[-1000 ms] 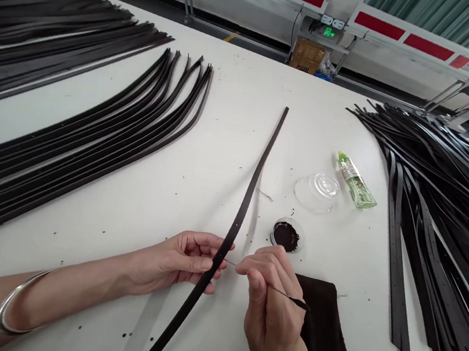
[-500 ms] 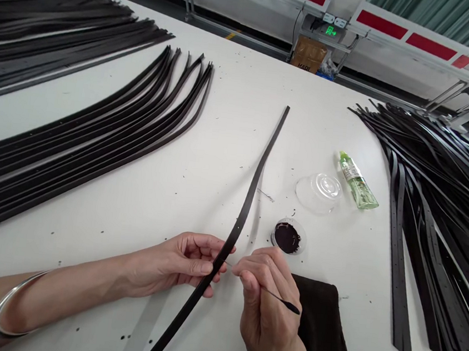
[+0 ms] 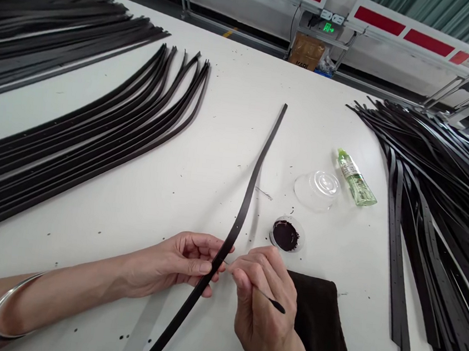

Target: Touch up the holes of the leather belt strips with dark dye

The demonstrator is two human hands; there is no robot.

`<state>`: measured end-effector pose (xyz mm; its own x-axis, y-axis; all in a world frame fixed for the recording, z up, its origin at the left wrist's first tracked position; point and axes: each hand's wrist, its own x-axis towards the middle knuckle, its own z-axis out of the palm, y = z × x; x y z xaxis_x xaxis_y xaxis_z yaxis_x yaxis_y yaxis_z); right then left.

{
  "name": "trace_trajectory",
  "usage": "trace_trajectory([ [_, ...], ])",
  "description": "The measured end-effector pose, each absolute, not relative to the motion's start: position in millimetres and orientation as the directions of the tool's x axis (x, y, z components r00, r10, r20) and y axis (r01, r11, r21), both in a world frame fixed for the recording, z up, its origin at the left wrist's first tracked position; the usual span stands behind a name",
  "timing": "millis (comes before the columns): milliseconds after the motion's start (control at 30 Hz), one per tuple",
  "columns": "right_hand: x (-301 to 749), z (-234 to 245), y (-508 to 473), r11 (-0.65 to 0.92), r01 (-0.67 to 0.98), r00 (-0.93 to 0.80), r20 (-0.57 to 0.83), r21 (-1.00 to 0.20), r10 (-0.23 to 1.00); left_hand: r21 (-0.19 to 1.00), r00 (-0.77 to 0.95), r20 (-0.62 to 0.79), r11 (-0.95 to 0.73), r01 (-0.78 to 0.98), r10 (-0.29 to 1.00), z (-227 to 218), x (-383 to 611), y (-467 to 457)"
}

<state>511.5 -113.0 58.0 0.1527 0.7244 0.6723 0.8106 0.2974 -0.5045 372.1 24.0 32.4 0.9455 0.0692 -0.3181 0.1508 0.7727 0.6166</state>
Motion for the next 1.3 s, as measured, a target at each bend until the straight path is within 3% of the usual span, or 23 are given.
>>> trace_trajectory([
  [433, 509, 58, -111, 0.327, 0.824, 0.108, 0.696, -0.462, 0.71, 0.614, 0.947, -0.316, 0.774, 0.156, 0.059, 32, 371, 24],
  [1133, 511, 56, -115, 0.326, 0.773, 0.128, 0.638, -0.543, 0.76, 0.63, 0.946, -0.319, 0.759, 0.165, 0.059, 33, 372, 24],
  [1233, 513, 51, -122, 0.301, 0.711, 0.224, 0.61, -0.636, 0.76, 0.621, 0.943, -0.325, 0.768, 0.158, 0.069, 32, 371, 24],
  [1300, 512, 47, -126, 0.291, 0.648, 0.384, 0.632, -0.704, 0.673, 0.608, 0.94, -0.332, 0.779, 0.154, 0.074, 31, 370, 24],
])
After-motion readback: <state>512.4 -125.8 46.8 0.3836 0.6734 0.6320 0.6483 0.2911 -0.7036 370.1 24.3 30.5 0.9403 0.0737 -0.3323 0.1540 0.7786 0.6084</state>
